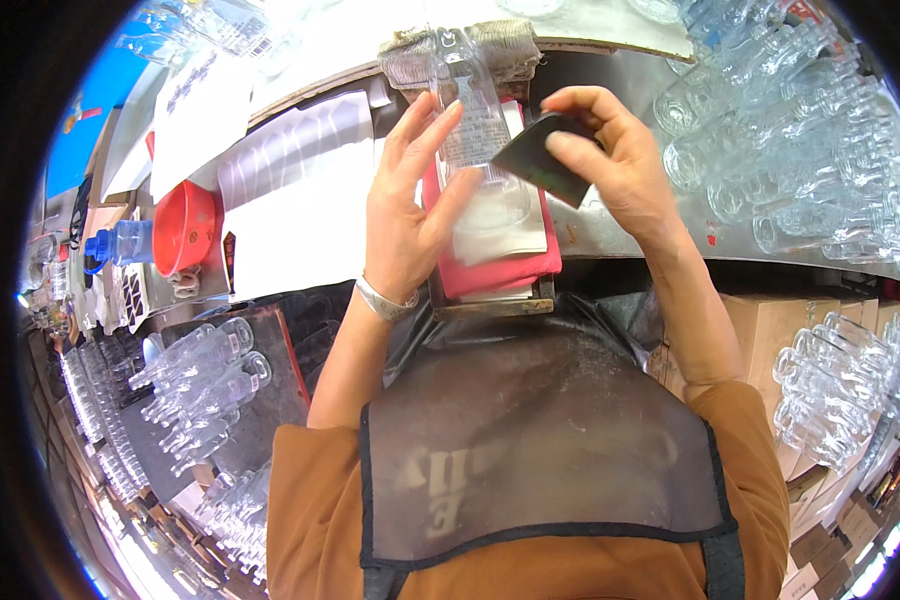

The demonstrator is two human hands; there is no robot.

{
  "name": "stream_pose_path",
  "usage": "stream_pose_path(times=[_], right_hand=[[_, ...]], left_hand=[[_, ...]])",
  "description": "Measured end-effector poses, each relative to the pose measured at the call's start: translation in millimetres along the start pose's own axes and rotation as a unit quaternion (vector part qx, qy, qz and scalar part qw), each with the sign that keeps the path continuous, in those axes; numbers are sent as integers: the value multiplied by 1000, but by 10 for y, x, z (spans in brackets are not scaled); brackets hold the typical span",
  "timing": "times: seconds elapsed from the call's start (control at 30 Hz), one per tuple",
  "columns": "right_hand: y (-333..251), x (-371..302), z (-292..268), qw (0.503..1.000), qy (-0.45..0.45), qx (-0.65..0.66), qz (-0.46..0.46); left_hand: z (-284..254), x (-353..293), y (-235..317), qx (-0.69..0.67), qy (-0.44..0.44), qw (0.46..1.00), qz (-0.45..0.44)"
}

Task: The person repeatedly picks up clear plastic bottles, places them on a red stand, and applies a black label to each bottle using a handheld black tool. After labeling, the person sets the labeled bottles aside on the table.

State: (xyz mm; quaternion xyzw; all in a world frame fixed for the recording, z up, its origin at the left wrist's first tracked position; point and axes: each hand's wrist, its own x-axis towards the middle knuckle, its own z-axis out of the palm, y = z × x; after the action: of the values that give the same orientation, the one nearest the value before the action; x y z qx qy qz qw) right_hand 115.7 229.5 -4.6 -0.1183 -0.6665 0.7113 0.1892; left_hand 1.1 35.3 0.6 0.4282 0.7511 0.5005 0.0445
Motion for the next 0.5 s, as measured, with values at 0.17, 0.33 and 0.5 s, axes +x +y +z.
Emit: stream_pose_path(times=[0.17,0.33,0.5], right_hand=[[-131,390,-5,968,81,-189,-146],[-399,523,169,900,-7,-343,-270],[-717,595,294,769,32,-447,-456]], left_hand=[[22,12,-2,-19,5,1000,-1],[-7,-104,-60,-68,-7,997,-34],[-68,-372,-113,21,-57,998,-12]])
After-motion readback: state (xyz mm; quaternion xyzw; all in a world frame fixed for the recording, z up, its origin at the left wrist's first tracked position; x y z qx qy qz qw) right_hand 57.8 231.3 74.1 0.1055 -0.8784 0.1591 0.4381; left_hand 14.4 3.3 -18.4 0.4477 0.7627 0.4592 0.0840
